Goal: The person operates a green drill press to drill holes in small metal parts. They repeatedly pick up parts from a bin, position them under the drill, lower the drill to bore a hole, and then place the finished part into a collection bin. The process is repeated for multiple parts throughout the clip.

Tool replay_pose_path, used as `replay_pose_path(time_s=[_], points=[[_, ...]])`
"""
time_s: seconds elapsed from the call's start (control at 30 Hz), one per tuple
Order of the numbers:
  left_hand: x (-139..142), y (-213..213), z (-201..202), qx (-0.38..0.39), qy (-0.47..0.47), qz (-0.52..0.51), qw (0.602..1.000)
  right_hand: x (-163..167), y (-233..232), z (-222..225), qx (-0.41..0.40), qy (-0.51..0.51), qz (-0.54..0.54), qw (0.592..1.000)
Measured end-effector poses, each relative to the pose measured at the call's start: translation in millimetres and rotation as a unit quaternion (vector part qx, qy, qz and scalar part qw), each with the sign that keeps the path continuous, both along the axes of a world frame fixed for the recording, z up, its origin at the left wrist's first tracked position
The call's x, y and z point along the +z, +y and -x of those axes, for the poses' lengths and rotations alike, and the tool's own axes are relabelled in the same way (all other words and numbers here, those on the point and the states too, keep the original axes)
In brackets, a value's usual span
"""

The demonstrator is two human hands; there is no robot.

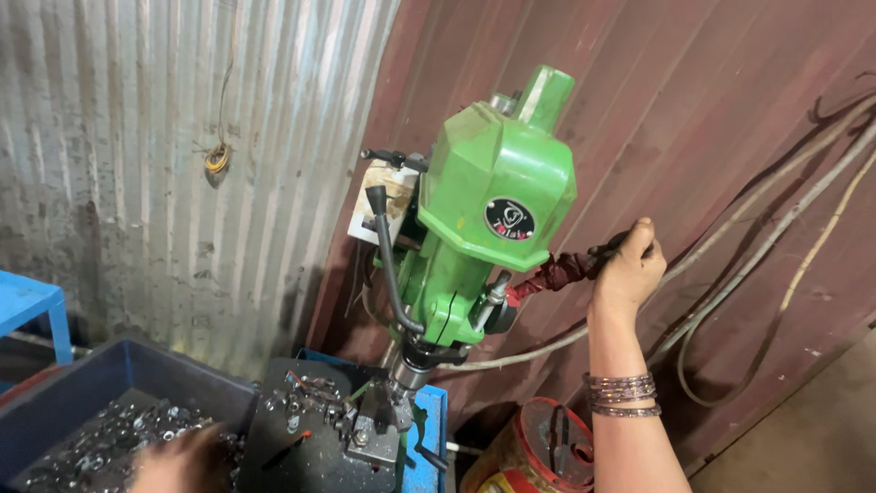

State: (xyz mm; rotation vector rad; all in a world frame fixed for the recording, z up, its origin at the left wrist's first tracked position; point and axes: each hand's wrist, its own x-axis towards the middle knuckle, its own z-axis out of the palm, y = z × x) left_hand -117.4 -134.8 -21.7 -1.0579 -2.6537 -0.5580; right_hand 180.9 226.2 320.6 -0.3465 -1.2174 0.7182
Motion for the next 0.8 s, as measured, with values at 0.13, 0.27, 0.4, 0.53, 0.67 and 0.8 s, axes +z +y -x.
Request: replay_pose_path(time_s=[0.13,0.27,0.4,0.53,0.67,0.8], points=[[17.0,60.0,-40.2,0.026,0.014,-0.042,0.999,1.8,-7.1,-1.0,-0.013,-0.011,0.021,1.0],[24.8,72.6,-43.9,0.01,0.077,0.022,0.997,1.9,-8.0,-2.4,-0.019,-0.018,0.014,1.0],[24.0,70.8,-42.9,-0.044,0.034,0.026,0.998,0.0,-5.0,0.2,-0.003,0.003,0.019,1.0],[17.3,91.4,-60.1,-0.17,0.0,-0.212,0.962,-1.9,-3.9,3.1,-0.03,-0.002,0.021,0.999],[23.4,118.9,-83.7,-0.187,-0.11,-0.265,0.939,-2.0,-4.7,2.3,-0.05,-0.014,0.014,0.999],[34.4,133.1,-98.8,-0.178,-0.159,-0.217,0.947,-2.2,-5.5,1.8,-0.037,-0.015,0.044,0.998]])
